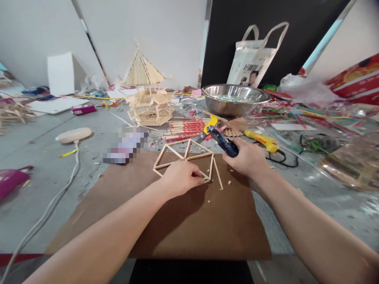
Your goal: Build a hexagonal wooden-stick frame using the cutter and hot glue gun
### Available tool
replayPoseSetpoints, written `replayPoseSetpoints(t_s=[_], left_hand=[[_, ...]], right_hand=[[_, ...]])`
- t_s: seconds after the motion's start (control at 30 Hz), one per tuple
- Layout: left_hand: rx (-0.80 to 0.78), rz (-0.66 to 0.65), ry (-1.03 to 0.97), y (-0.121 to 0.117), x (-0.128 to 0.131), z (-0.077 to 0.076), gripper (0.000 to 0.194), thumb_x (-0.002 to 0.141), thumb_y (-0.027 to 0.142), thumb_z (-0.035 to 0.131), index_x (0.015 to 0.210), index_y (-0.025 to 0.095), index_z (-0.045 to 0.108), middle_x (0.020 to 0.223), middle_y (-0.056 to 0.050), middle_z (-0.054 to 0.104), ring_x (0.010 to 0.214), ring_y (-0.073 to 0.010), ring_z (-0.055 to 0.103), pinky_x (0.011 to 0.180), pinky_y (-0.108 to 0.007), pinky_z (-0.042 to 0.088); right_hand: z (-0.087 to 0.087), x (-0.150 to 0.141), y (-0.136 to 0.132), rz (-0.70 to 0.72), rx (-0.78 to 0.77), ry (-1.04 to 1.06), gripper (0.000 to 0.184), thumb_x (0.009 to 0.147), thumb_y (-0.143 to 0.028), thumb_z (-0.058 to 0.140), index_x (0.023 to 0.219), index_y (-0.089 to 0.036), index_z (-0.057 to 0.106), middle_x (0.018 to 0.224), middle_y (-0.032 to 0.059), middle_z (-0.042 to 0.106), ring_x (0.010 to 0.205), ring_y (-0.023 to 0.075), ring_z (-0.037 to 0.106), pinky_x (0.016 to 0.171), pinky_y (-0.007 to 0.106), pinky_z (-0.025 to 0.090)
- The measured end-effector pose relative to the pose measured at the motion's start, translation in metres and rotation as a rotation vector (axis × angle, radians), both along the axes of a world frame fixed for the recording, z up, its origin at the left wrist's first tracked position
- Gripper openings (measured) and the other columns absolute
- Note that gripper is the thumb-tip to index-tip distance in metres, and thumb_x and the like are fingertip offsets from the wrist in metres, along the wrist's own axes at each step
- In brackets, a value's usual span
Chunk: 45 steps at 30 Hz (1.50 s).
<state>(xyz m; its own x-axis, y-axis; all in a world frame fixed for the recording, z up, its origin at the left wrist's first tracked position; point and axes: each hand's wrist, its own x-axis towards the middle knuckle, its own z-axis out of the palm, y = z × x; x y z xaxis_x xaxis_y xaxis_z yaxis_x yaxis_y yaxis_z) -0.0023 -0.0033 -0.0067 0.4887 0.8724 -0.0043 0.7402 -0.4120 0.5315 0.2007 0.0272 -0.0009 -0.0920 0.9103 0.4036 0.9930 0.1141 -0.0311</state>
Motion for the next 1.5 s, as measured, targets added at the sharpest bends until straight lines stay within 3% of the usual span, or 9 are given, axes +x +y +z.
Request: replayPoseSetpoints(t_s=[0.27,0.53,1.0,1.5], left_hand=[[0.059,0.003,0.010,0.0008,0.0027,-0.0050,0.020,0.068,0.036,0.055,0.069,0.020,0.065,0.066,-0.001,0.064,0.061,-0.0140,0.055,0.057,-0.025,0.037],[0.002,0.000,-0.004,0.0043,0.0048,-0.0094,0.025,0.065,0.041,0.056,0.068,0.017,0.064,0.059,-0.001,0.061,0.054,-0.0115,0.052,0.051,-0.023,0.033],[-0.065,0.019,0.036,0.0062,0.0044,-0.0042,0.025,0.063,0.041,0.056,0.063,0.017,0.064,0.052,0.000,0.058,0.048,-0.0103,0.048,0.047,-0.022,0.031],[0.007,-0.013,0.138,0.0054,0.0061,-0.0032,0.031,0.062,0.048,0.056,0.062,0.018,0.062,0.053,-0.001,0.056,0.051,-0.0128,0.048,0.049,-0.023,0.030]], right_hand=[[0.0005,-0.0015,-0.0013,0.019,0.006,-0.010,0.036,0.066,-0.043,0.047,0.095,-0.023,0.055,0.076,0.0044,0.065,0.066,0.0228,0.059,0.053,0.029,0.036],[-0.0022,-0.0012,0.0000,0.010,0.004,0.007,0.037,0.065,-0.043,0.049,0.095,-0.023,0.056,0.076,0.0046,0.065,0.067,0.0229,0.059,0.053,0.029,0.035],[-0.0024,-0.0022,-0.0008,0.010,0.002,0.022,0.038,0.064,-0.042,0.050,0.095,-0.022,0.057,0.078,0.0056,0.064,0.068,0.0233,0.058,0.053,0.029,0.035],[-0.0024,-0.0016,0.0004,0.021,-0.017,0.012,0.040,0.066,-0.043,0.050,0.099,-0.022,0.054,0.080,0.0060,0.063,0.069,0.0228,0.057,0.054,0.030,0.035]])
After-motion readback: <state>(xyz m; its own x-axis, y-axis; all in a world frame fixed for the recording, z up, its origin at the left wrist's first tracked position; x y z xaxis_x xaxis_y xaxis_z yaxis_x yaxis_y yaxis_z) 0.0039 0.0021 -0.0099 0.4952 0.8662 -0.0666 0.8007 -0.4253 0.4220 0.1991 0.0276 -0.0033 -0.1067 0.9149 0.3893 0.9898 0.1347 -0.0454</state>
